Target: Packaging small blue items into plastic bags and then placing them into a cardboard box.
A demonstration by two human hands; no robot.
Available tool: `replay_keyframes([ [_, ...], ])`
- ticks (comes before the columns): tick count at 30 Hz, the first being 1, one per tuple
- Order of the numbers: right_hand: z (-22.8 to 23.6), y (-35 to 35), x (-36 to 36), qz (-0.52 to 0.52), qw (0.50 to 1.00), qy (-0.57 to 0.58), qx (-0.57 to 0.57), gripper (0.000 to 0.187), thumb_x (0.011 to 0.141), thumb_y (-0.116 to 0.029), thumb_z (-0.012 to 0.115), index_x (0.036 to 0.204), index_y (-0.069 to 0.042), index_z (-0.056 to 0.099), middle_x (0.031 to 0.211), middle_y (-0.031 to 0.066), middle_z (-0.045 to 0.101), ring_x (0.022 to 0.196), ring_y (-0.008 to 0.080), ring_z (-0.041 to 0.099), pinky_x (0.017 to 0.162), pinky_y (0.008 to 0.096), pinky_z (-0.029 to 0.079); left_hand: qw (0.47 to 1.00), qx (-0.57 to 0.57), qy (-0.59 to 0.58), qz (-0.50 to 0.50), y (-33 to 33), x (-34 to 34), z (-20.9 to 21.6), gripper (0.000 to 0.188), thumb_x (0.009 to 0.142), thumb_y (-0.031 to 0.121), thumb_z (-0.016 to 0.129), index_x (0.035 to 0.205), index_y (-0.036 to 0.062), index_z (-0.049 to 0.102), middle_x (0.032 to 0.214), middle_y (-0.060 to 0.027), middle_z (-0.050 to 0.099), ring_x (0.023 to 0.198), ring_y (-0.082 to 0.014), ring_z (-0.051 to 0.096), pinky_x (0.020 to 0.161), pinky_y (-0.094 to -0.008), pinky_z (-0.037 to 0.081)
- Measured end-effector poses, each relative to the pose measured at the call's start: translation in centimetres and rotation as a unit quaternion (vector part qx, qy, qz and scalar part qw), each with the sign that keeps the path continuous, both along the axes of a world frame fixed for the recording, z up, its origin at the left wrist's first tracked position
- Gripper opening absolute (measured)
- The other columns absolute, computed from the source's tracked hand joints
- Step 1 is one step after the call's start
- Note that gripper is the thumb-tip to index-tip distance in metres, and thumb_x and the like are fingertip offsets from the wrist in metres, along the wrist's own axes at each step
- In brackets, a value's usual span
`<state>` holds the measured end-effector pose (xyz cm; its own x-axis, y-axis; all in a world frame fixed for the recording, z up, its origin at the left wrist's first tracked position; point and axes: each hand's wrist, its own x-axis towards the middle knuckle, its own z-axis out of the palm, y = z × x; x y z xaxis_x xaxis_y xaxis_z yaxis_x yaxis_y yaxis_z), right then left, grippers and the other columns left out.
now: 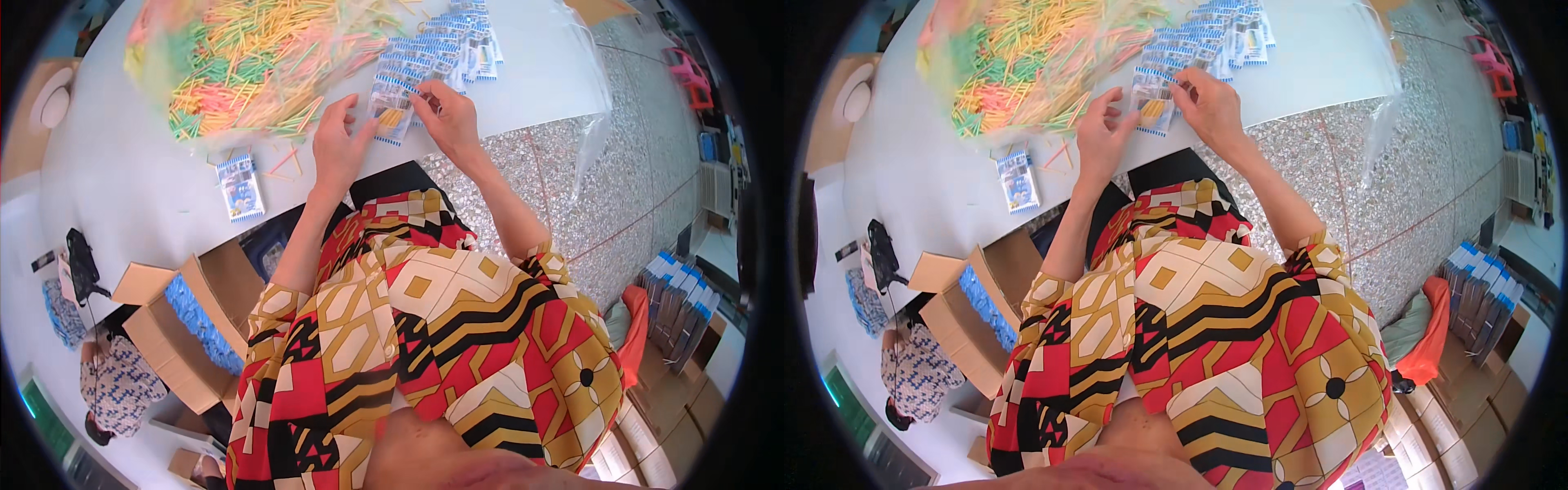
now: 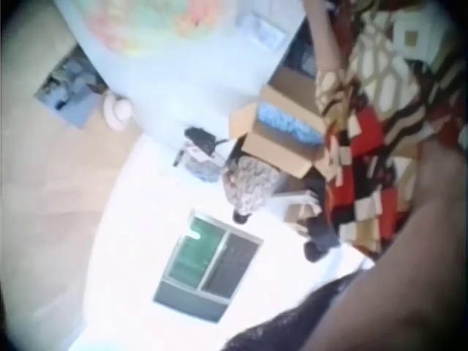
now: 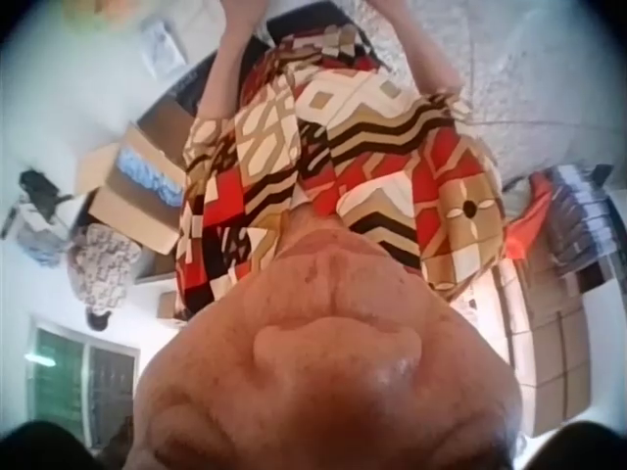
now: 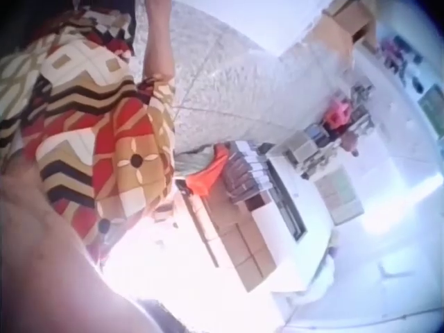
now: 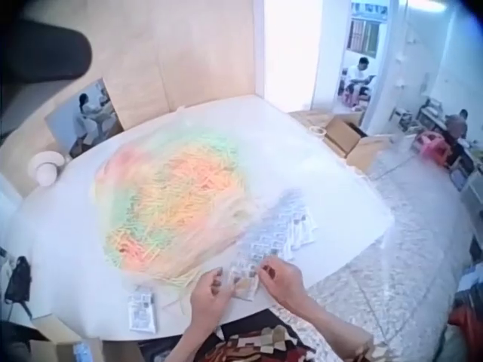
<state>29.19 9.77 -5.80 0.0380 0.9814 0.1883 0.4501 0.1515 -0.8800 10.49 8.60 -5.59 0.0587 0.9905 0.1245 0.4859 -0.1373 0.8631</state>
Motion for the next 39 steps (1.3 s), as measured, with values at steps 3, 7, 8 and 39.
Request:
replay_keyframes([
  [3,0.7,0.7,1.2,-0.009,0.999,-0.025,0.030,0.013,0.081,-0.011,0.066,0.091,-0.003,0.062,0.074,0.0051,0.061,0.065,0.0111,0.056,0.058,0.0243,0.044,0.996,-0.022,0.081,0.018,-0.2,1.3,0.8,0.059,0.071,0.020,0.075,0.121,0.0010,0.050,0.106,-0.0118,0.058,0.090,-0.0243,0.057,0.078,-0.0347,0.047],
  [7,-0.4,4.6,5.1,-0.132,0.972,-0.050,0.186,0.024,0.081,-0.011,0.065,0.103,-0.005,0.058,0.090,0.0092,0.059,0.075,0.0173,0.058,0.066,0.0269,0.047,0.992,0.000,0.122,0.037,0.3,2.6,0.5,0.070,0.069,0.027,0.076,0.124,-0.0019,0.045,0.108,-0.0130,0.058,0.098,-0.0281,0.053,0.085,-0.0367,0.043],
  [8,-1.2,6.2,7.0,-0.155,0.963,-0.072,0.207,0.032,0.082,-0.016,0.065,0.110,-0.004,0.054,0.096,0.0119,0.059,0.079,0.0205,0.059,0.070,0.0294,0.048,0.991,0.005,0.123,0.044,0.3,3.1,0.3,0.073,0.068,0.029,0.077,0.125,-0.0029,0.044,0.107,-0.0133,0.058,0.100,-0.0288,0.051,0.086,-0.0374,0.041],
  [39,-3.8,12.7,11.1,-0.090,0.976,-0.196,0.033,0.045,0.080,-0.035,0.064,0.103,0.003,0.055,0.094,0.0253,0.063,0.084,0.0381,0.062,0.072,0.0419,0.049,0.983,0.083,0.144,0.081,3.2,7.0,-1.9,0.066,0.061,0.034,0.080,0.111,0.0022,0.052,0.113,-0.0114,0.052,0.103,-0.0302,0.047,0.087,-0.0414,0.036],
])
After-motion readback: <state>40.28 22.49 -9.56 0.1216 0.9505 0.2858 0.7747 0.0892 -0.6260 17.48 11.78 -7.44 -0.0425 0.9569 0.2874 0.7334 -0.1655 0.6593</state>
